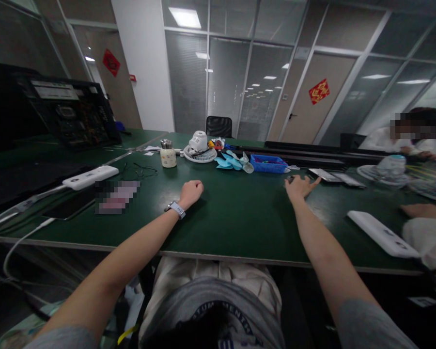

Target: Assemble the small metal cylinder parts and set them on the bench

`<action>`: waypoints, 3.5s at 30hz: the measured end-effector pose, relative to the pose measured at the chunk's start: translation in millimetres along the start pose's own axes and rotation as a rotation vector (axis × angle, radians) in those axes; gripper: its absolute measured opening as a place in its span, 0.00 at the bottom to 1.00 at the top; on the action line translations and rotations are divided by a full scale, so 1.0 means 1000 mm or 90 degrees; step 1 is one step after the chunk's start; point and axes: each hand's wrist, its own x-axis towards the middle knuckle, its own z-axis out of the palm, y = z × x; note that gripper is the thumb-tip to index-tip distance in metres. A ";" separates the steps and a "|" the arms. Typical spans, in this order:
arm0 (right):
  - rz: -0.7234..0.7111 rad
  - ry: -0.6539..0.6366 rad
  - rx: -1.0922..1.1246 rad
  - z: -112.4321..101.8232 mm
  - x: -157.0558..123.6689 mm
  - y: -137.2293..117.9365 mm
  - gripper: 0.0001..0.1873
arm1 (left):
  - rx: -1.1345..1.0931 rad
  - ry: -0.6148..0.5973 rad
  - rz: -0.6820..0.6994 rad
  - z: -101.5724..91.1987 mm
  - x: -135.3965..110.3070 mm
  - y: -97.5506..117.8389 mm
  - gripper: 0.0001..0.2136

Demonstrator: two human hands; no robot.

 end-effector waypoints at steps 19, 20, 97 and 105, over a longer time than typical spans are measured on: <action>-0.374 -0.119 0.574 -0.089 -0.156 -0.172 0.23 | -0.187 0.082 0.235 -0.014 -0.019 0.031 0.12; -0.381 -0.131 0.581 -0.090 -0.162 -0.175 0.24 | -0.193 0.070 0.228 -0.014 -0.019 0.032 0.13; 0.229 -0.843 1.137 -0.090 -0.142 -0.154 0.04 | -0.065 0.064 0.054 0.002 0.005 -0.006 0.06; 0.072 -0.685 1.049 -0.081 -0.150 -0.154 0.19 | -0.072 0.053 0.042 0.001 0.004 -0.006 0.04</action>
